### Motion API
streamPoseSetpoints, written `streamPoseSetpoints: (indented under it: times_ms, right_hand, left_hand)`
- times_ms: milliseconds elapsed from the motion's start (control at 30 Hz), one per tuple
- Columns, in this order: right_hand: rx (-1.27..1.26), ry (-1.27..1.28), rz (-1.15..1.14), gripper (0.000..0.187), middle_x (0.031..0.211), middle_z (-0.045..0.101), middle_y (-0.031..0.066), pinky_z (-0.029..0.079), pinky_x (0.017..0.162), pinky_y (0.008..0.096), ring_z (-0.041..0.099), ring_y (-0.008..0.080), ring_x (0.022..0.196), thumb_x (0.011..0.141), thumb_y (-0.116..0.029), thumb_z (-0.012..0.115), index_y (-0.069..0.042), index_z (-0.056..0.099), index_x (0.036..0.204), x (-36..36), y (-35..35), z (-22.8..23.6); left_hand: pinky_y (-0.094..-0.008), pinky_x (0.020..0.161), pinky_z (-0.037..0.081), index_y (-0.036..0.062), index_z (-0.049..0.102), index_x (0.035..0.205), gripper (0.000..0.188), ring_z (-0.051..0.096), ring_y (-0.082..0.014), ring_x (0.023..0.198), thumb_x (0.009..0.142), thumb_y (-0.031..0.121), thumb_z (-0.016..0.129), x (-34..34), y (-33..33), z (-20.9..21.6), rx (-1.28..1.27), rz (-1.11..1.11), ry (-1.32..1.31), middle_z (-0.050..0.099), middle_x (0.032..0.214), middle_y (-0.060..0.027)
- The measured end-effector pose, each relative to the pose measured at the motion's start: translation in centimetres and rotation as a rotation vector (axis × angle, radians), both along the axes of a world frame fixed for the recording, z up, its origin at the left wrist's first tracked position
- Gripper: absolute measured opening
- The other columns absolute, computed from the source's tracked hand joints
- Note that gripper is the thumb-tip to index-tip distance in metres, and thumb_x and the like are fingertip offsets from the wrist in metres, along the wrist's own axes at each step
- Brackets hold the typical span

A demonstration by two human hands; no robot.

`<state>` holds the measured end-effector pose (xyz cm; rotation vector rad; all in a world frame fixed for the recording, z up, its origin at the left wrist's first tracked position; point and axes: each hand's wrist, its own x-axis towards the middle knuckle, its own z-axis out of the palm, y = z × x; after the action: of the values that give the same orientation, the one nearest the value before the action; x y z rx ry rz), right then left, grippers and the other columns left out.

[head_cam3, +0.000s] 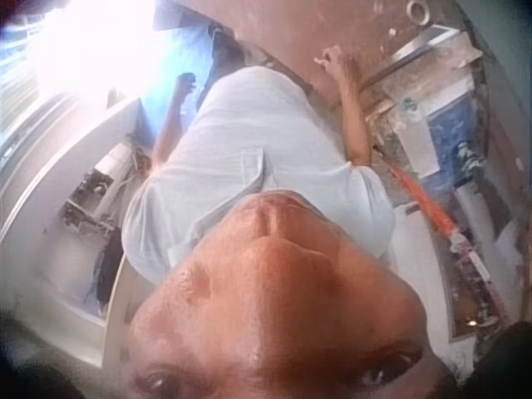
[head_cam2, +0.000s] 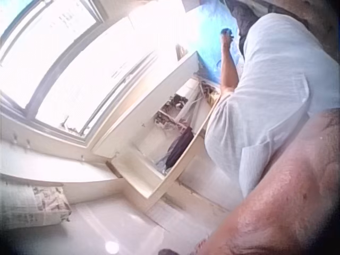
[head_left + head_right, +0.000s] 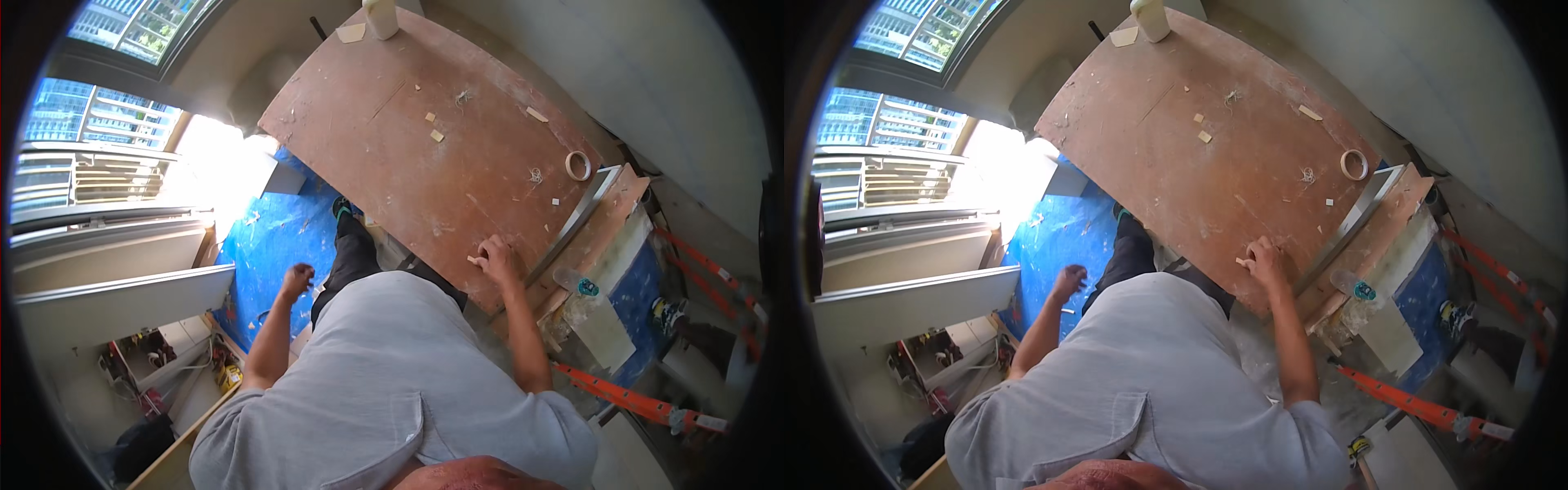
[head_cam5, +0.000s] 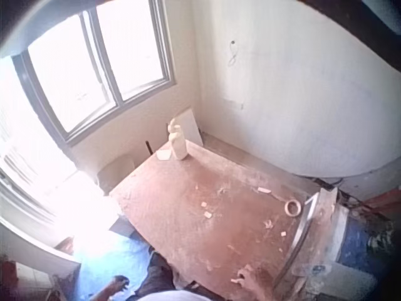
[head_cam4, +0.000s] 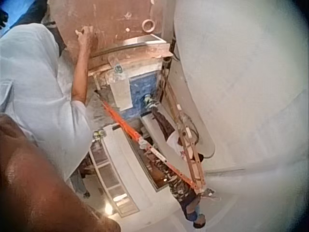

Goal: The person applies glue from a bottle onto small wooden pieces on a workbench, then uses a scraper to apply glue to the surface of a cabinet door before positioning a metal strip onto it.

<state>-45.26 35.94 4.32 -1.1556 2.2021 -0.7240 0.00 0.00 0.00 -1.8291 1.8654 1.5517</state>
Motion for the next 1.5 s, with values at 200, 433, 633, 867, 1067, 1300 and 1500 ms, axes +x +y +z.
streamPoseSetpoints:
  times_ms: [200, 433, 633, 867, 1067, 1300, 1500]
  right_hand:
    - [0.057, 0.102, -0.294, 0.02, 0.088, 0.057, 0.015, 0.048, 0.072, 0.0452, 0.06, 0.0365, 0.083, 0.073, 0.003, 0.077, -0.003, 0.059, 0.079, 4.2, -1.6, -1.1]
    - [0.213, 0.358, -0.612, 0.019, 0.086, 0.056, 0.0158, 0.049, 0.072, 0.0455, 0.059, 0.0381, 0.08, 0.08, 0.001, 0.072, -0.004, 0.055, 0.086, 8.1, -3.6, -0.9]
    - [0.286, 0.292, -0.905, 0.014, 0.072, 0.056, 0.01, 0.049, 0.064, 0.0395, 0.057, 0.028, 0.066, 0.085, -0.001, 0.066, -0.005, 0.053, 0.086, 10.7, -2.2, -7.4]
    - [-0.337, -0.337, -1.319, 0.025, 0.093, 0.057, -0.0007, 0.043, 0.058, 0.0213, 0.049, 0.0057, 0.069, 0.099, -0.007, 0.06, -0.005, 0.058, 0.125, 7.7, -18.4, -4.5]
    - [-0.434, -0.448, -0.889, 0.021, 0.094, 0.065, -0.0005, 0.05, 0.064, 0.023, 0.059, 0.0077, 0.076, 0.099, -0.022, 0.065, -0.003, 0.071, 0.107, -5.0, -45.9, -1.8]
    - [-0.161, 0.413, -0.155, 0.052, 0.12, 0.061, 0.016, 0.049, 0.096, 0.0425, 0.06, 0.0345, 0.116, 0.079, -0.027, 0.079, -0.006, 0.065, 0.125, -16.4, -69.4, -2.4]
    - [0.264, 0.626, 0.161, 0.084, 0.134, 0.055, 0.0148, 0.039, 0.107, 0.0561, 0.057, 0.0371, 0.123, 0.06, -0.038, 0.091, -0.009, 0.058, 0.131, -18.9, -76.5, -2.2]
  left_hand:
    - [-0.0333, 0.068, 0.054, 0.0019, 0.062, 0.124, 0.038, 0.065, -0.0176, 0.076, 0.093, 0.022, 0.071, -22.5, -22.2, 3.5, -0.404, -0.374, 0.455, 0.068, 0.094, -0.0105]
    - [-0.0467, 0.095, 0.05, 0.0001, 0.038, 0.145, 0.098, 0.06, -0.0364, 0.116, 0.074, 0.046, 0.087, -53.2, -36.8, 7.2, -0.774, -0.459, 0.778, 0.052, 0.137, -0.0243]
    - [-0.0483, 0.092, 0.052, -0.0022, 0.049, 0.125, 0.08, 0.063, -0.0417, 0.114, 0.07, 0.04, 0.089, -59.4, -37.5, 9.6, -0.558, -0.445, 0.531, 0.064, 0.122, -0.0261]
    - [-0.0446, 0.084, 0.053, 0.0014, 0.062, 0.113, 0.042, 0.069, -0.0386, 0.095, 0.082, 0.028, 0.075, -51.4, -42.0, 9.9, -0.692, -0.447, 0.674, 0.071, 0.101, -0.0219]
    - [-0.0357, 0.068, 0.056, -0.0008, 0.059, 0.096, 0.03, 0.072, -0.0231, 0.079, 0.086, 0.02, 0.077, -36.9, -40.9, 12.3, -0.619, -0.415, 0.722, 0.071, 0.087, -0.0156]
    - [-0.0412, 0.068, 0.055, 0.006, 0.056, 0.104, 0.029, 0.066, -0.0345, 0.081, 0.082, 0.009, 0.075, -26.8, -36.9, 8.6, -0.623, -0.519, 0.75, 0.064, 0.097, -0.0146]
    - [-0.0412, 0.076, 0.056, 0.0057, 0.057, 0.114, 0.041, 0.067, -0.0356, 0.095, 0.079, 0.007, 0.077, -24.2, -37.5, 8.6, -0.561, -0.467, 0.769, 0.064, 0.115, -0.0158]
